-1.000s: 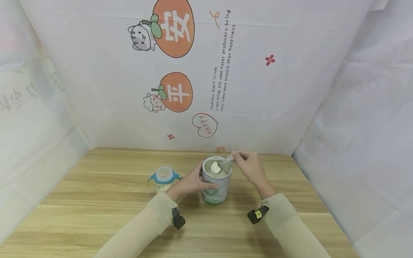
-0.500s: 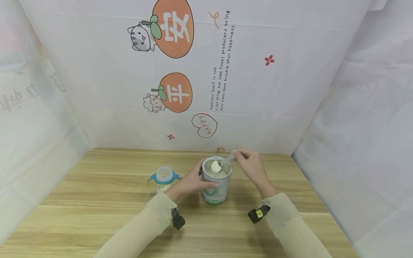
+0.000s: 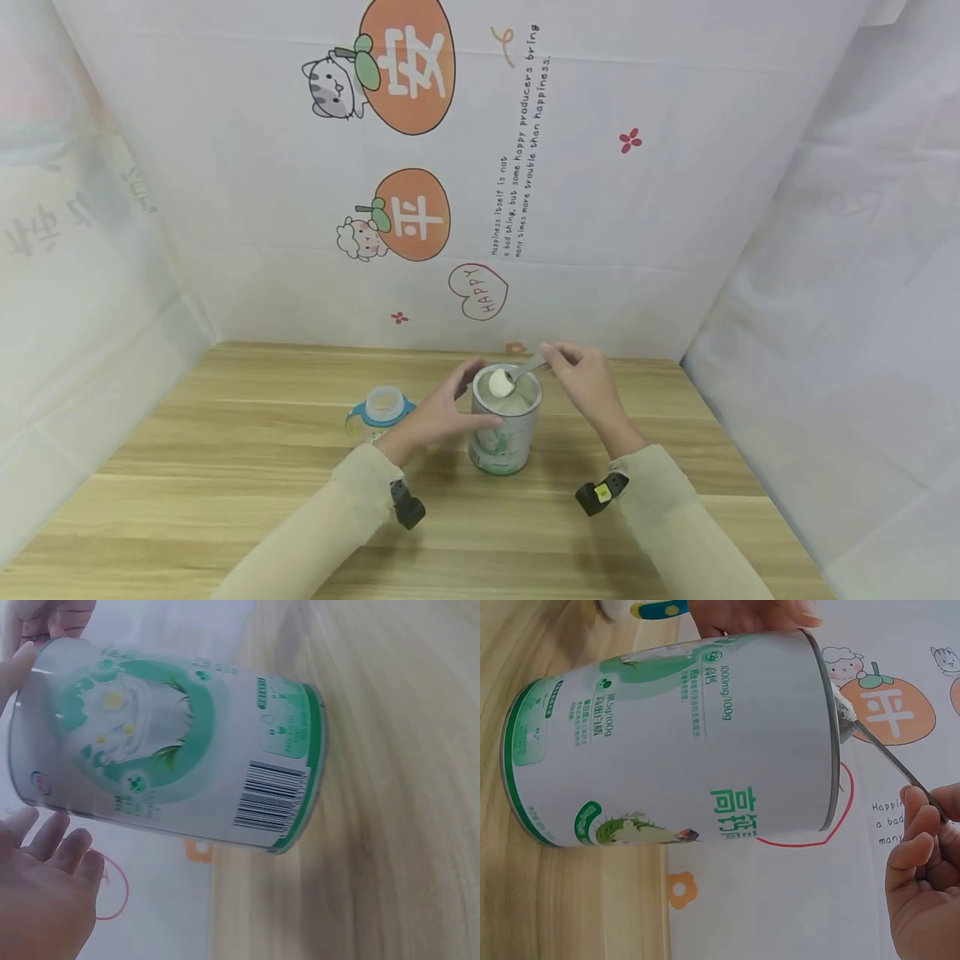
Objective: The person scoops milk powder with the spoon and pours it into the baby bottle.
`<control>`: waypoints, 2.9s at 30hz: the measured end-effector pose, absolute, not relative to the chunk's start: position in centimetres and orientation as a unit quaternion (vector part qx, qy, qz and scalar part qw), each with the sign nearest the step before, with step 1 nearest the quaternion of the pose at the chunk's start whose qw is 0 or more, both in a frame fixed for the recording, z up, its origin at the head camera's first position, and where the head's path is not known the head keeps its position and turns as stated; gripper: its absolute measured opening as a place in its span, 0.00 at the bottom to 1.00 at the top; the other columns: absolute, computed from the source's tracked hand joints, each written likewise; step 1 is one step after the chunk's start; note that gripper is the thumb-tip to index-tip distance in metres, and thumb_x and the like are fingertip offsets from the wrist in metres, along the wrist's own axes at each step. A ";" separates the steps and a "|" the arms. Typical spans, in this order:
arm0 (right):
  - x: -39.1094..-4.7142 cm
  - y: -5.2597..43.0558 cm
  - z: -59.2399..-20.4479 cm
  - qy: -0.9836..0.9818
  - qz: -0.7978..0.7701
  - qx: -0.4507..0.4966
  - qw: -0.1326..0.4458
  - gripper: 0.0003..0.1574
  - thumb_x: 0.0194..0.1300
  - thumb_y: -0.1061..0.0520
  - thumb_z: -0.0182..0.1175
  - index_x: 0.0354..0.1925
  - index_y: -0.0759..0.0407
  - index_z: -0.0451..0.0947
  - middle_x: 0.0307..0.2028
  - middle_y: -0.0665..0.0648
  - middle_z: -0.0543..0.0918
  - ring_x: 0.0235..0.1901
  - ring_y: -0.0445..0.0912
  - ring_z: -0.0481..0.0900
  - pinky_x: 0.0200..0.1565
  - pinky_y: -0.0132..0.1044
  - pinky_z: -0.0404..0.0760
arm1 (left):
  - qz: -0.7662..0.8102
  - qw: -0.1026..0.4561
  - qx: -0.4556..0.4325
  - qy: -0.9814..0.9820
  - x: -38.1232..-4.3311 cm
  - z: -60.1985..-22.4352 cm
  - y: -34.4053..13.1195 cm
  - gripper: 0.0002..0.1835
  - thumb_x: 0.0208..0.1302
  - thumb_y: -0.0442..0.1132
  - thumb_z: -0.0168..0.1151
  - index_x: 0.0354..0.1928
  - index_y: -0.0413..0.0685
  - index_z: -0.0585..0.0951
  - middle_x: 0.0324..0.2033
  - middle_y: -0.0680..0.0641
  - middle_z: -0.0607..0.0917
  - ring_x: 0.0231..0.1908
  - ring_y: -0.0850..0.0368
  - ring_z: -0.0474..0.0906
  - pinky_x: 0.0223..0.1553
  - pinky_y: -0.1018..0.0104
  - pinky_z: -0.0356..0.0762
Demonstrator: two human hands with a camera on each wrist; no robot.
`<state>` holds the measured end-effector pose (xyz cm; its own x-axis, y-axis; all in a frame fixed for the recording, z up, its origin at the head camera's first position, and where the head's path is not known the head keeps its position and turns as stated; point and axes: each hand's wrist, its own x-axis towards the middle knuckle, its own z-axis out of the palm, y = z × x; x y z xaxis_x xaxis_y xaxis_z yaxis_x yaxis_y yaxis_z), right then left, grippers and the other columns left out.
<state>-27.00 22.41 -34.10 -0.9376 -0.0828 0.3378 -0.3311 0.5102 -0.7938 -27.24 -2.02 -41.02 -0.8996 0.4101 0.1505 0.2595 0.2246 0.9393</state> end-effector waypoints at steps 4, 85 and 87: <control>-27.1 22.1 -33.9 -0.859 0.480 0.123 0.127 0.27 0.75 0.43 0.57 0.43 0.67 0.85 0.25 0.53 0.79 0.26 0.44 0.72 0.29 0.34 0.73 | 0.579 0.052 0.227 0.781 -27.4 -40.7 -2.4 0.59 0.49 0.57 0.80 0.79 0.64 0.53 0.74 0.57 0.60 0.73 0.57 0.54 0.72 0.53 0.53; -28.4 8.4 -35.9 -0.795 0.539 0.241 0.137 0.14 0.73 0.57 0.60 0.34 0.65 0.87 0.21 0.53 0.80 0.23 0.56 0.80 0.23 0.30 0.74 | 0.540 0.045 0.155 0.826 -26.1 -44.3 -16.3 0.42 0.54 0.54 0.77 0.71 0.61 0.69 0.62 0.48 0.76 0.63 0.45 0.70 0.62 0.39 0.68; -28.3 8.2 -35.9 -0.792 0.538 0.251 0.144 0.13 0.72 0.58 0.60 0.34 0.65 0.87 0.21 0.52 0.80 0.22 0.54 0.79 0.23 0.30 0.76 | 0.544 0.047 0.153 0.824 -26.1 -44.4 -16.4 0.43 0.55 0.54 0.77 0.71 0.61 0.69 0.62 0.47 0.76 0.62 0.45 0.71 0.61 0.39 0.68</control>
<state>-28.28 8.23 -35.91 -0.8330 -0.2420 0.4975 -0.5518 0.2964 -0.7795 -26.15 -16.40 -44.35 -0.9488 0.3033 0.0886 0.2007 0.3620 0.9103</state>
